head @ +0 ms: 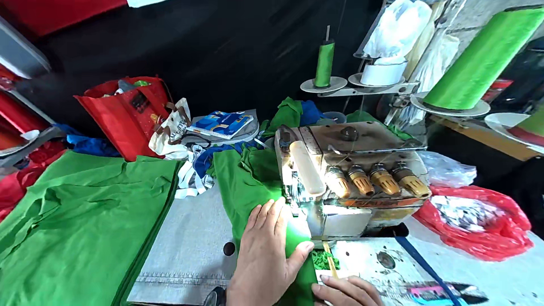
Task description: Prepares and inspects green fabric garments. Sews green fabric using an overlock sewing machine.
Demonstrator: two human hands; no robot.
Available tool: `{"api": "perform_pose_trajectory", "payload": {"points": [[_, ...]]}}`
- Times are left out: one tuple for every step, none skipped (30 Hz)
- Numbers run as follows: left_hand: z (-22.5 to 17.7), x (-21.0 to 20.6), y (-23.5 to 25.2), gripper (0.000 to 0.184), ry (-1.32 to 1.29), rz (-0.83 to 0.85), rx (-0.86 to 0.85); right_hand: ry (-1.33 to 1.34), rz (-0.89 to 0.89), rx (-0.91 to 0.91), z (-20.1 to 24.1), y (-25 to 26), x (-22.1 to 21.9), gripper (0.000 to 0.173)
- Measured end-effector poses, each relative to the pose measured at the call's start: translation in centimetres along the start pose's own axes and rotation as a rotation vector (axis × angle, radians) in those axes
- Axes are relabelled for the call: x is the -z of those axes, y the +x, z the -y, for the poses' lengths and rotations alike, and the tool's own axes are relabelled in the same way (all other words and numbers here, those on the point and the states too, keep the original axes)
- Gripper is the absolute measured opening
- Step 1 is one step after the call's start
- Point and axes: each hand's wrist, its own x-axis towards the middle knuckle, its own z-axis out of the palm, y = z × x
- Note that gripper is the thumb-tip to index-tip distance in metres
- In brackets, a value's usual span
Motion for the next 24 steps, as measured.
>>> {"api": "perform_pose_trajectory", "payload": {"points": [[0.3,0.0,0.3,0.067,-0.005,-0.004,-0.007,-0.005,-0.004,0.001,0.0,0.4,0.0,0.022],[0.7,-0.1,0.5,0.067,-0.012,-0.003,-0.009,-0.009,0.004,-0.001,0.0,0.8,0.0,0.022],[1.0,-0.4,0.7,0.066,-0.026,0.009,-0.003,-0.008,0.021,-0.005,-0.1,1.0,0.2,0.022],[1.3,-0.5,0.9,0.064,-0.056,0.035,0.003,0.001,0.037,0.001,-0.3,1.2,0.3,0.020],[1.6,-0.3,1.1,0.059,-0.095,0.078,0.015,0.010,0.053,0.013,-0.6,1.3,0.3,0.018],[2.0,0.0,1.4,0.054,-0.132,0.120,0.028,0.011,0.054,0.024,-0.9,1.5,0.2,0.018],[2.5,0.2,1.7,0.050,-0.155,0.143,0.027,0.012,0.052,0.030,-1.1,1.7,0.0,0.018],[2.9,0.2,2.1,0.048,-0.164,0.154,0.019,0.007,0.051,0.030,-1.2,1.9,-0.2,0.018],[3.2,0.2,2.6,0.046,-0.166,0.161,0.011,-0.004,0.049,0.033,-1.4,2.1,-0.3,0.019],[3.4,0.1,2.9,0.044,-0.166,0.165,0.004,-0.019,0.044,0.037,-1.7,2.4,-0.3,0.019],[3.5,0.1,3.3,0.043,-0.170,0.177,0.006,-0.031,0.041,0.037,-1.8,2.6,-0.4,0.018],[3.6,0.3,3.6,0.043,-0.178,0.195,0.018,-0.037,0.036,0.036,-2.0,2.9,-0.4,0.018],[3.7,0.5,3.9,0.042,-0.189,0.206,0.033,-0.042,0.032,0.039,-2.2,3.1,-0.5,0.018],[3.8,0.6,4.2,0.041,-0.204,0.220,0.049,-0.043,0.026,0.044,-2.4,3.3,-0.6,0.019],[3.9,0.6,4.5,0.040,-0.213,0.230,0.057,-0.043,0.025,0.043,-2.5,3.4,-0.6,0.018],[4.0,0.6,4.7,0.039,-0.218,0.236,0.057,-0.044,0.025,0.036,-2.5,3.6,-0.6,0.018],[4.3,0.4,4.9,0.038,-0.214,0.231,0.045,-0.045,0.026,0.028,-2.6,3.7,-0.6,0.017],[4.6,0.2,5.0,0.036,-0.213,0.213,0.031,-0.045,0.021,0.021,-2.7,3.8,-0.7,0.017],[4.9,0.1,5.2,0.035,-0.209,0.195,0.019,-0.051,0.017,0.016,-2.8,4.1,-0.7,0.016],[5.2,0.0,5.5,0.034,-0.205,0.181,0.011,-0.057,0.013,0.012,-3.0,4.4,-0.9,0.016],[5.5,-0.1,5.9,0.034,-0.196,0.175,0.006,-0.059,0.010,0.010,-3.1,4.7,-0.9,0.015],[5.8,-0.2,6.3,0.033,-0.183,0.166,-0.004,-0.066,0.005,0.014,-3.4,5.1,-1.0,0.015],[6.1,-0.3,6.8,0.033,-0.175,0.153,-0.018,-0.078,-0.001,0.019,-3.7,5.5,-1.1,0.014],[6.5,-0.5,7.3,0.032,-0.173,0.137,-0.031,-0.087,-0.009,0.023,-4.1,5.8,-1.2,0.013]]}}
